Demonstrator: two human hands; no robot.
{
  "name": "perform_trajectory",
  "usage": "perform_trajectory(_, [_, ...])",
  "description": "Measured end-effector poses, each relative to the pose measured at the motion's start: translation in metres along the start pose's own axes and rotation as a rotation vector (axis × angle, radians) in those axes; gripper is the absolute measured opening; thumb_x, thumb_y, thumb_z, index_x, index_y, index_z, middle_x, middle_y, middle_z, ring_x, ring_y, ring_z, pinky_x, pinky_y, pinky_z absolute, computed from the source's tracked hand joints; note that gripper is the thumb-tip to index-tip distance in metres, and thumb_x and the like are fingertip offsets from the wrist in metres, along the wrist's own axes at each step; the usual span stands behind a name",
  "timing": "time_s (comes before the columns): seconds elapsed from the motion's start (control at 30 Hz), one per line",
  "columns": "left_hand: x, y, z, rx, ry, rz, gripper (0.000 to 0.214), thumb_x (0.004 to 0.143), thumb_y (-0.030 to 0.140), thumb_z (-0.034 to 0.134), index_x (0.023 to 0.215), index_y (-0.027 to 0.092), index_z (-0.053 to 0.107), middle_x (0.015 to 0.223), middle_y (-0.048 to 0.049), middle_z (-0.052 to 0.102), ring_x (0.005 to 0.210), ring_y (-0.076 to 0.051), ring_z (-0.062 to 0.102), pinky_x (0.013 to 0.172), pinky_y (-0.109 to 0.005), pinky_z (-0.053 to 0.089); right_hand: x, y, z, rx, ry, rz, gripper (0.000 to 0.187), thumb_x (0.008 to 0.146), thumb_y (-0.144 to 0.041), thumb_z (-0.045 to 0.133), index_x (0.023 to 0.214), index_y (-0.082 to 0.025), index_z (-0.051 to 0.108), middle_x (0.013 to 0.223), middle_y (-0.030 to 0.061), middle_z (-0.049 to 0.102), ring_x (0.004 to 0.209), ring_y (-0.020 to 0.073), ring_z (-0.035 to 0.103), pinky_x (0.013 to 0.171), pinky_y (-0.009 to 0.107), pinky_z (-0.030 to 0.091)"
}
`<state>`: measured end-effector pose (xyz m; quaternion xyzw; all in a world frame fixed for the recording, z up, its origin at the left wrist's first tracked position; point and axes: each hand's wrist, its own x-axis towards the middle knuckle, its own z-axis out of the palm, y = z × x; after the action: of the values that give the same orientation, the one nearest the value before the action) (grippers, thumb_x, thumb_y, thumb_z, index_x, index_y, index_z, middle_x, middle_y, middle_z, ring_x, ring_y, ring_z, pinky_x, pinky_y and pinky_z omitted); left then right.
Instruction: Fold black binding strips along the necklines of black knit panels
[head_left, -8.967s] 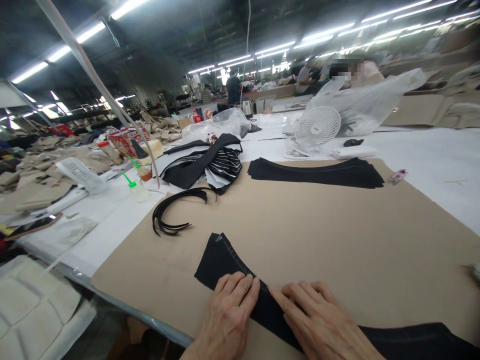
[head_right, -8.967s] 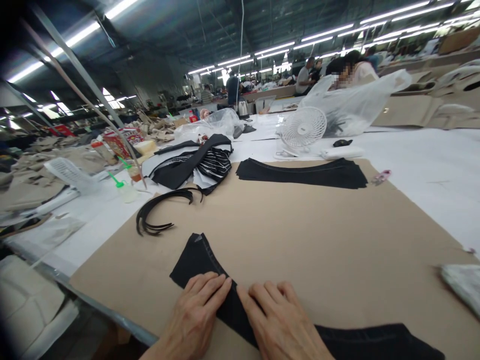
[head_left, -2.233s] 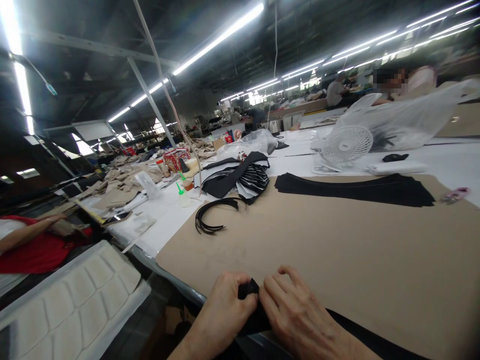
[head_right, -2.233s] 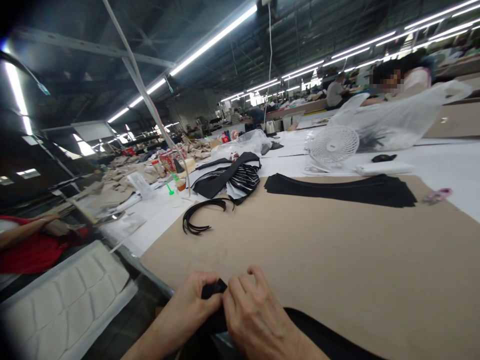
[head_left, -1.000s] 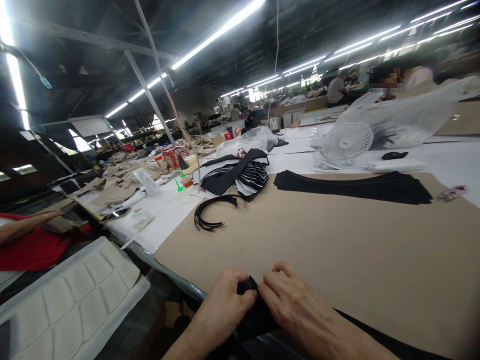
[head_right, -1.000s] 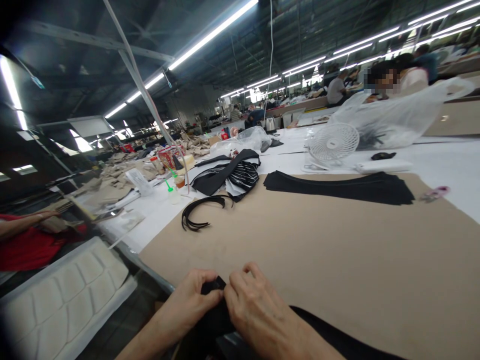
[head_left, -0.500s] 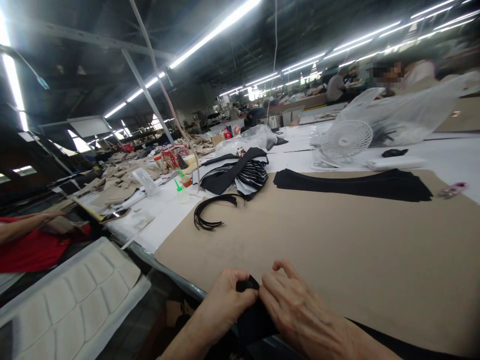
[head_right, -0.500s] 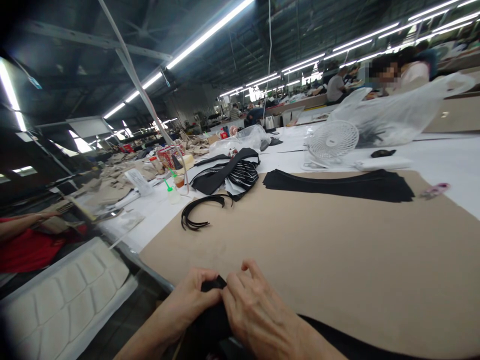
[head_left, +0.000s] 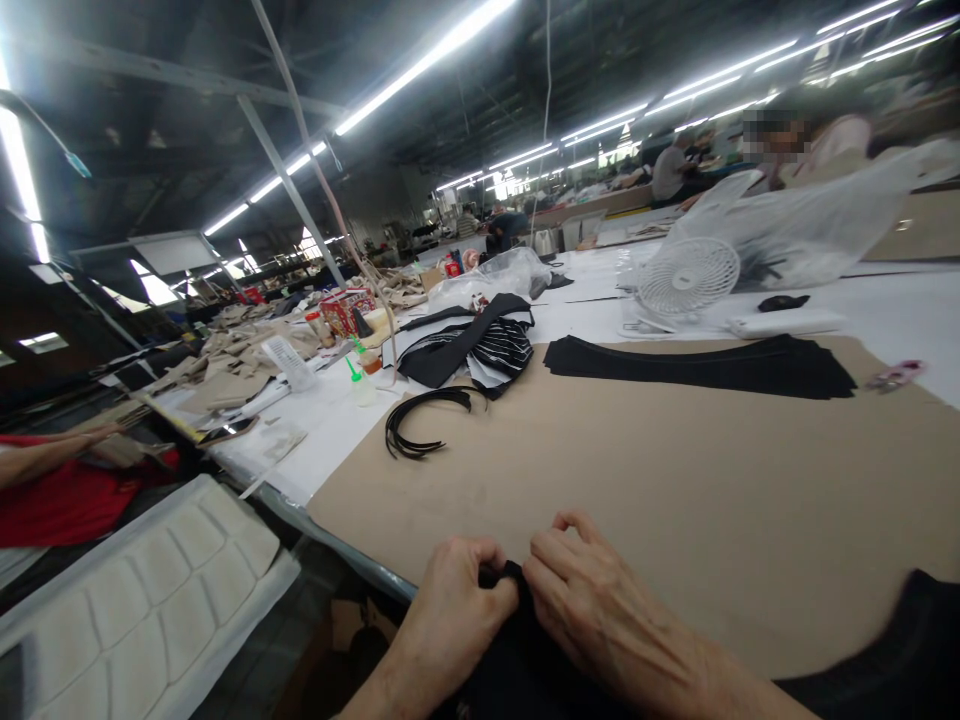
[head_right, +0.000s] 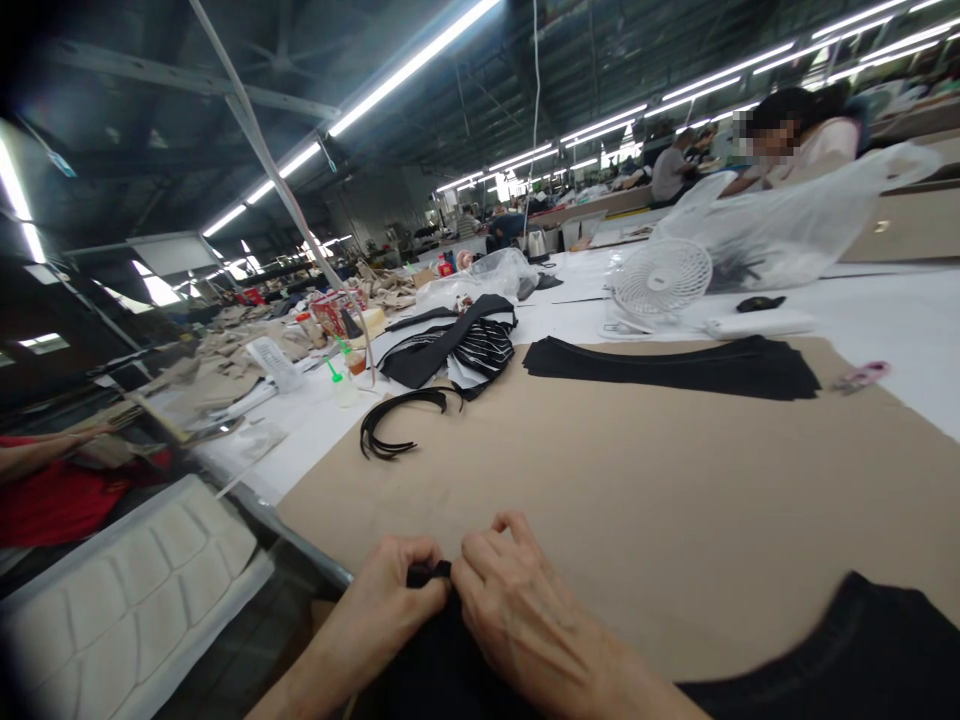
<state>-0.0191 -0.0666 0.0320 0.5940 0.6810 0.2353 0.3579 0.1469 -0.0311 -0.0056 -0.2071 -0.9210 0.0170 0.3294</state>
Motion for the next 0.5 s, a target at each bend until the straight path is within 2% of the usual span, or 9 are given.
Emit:
perform_trajectory(0.13, [0.001, 0.0, 0.004, 0.027, 0.02, -0.008, 0.009, 0.061, 0.018, 0.047, 0.058, 0.016, 0.054, 0.055, 0.0043, 0.045, 0.058, -0.011, 0.041, 0.052, -0.023, 0.027, 0.0, 0.0, -0.002, 0.043, 0.017, 0.05, 0.025, 0.085, 0.001, 0.04, 0.072, -0.018, 0.051, 0.072, -0.0006, 0.05, 0.062, 0.0147, 0.04, 0.079, 0.033, 0.035])
perform_trajectory(0.4, [0.0, -0.002, 0.004, -0.016, 0.009, -0.025, 0.006, 0.064, 0.021, 0.049, 0.06, 0.017, 0.052, 0.055, 0.0052, 0.043, 0.057, -0.011, 0.039, 0.051, -0.023, 0.026, 0.008, 0.001, -0.02, 0.387, -0.178, 0.43, 0.02, 0.083, -0.001, 0.053, 0.073, -0.019, 0.057, 0.078, -0.0029, 0.057, 0.07, 0.0127, 0.051, 0.071, 0.027, 0.036])
perform_trajectory(0.5, [0.003, -0.005, 0.0, -0.139, -0.079, 0.007, 0.01, 0.067, 0.023, 0.051, 0.068, 0.016, 0.057, 0.059, 0.0047, 0.047, 0.06, -0.011, 0.042, 0.054, -0.022, 0.03, 0.01, 0.003, -0.025, 0.355, -0.239, 0.409, 0.019, 0.089, -0.007, 0.05, 0.079, -0.02, 0.059, 0.081, -0.0025, 0.059, 0.072, 0.0142, 0.052, 0.073, 0.029, 0.036])
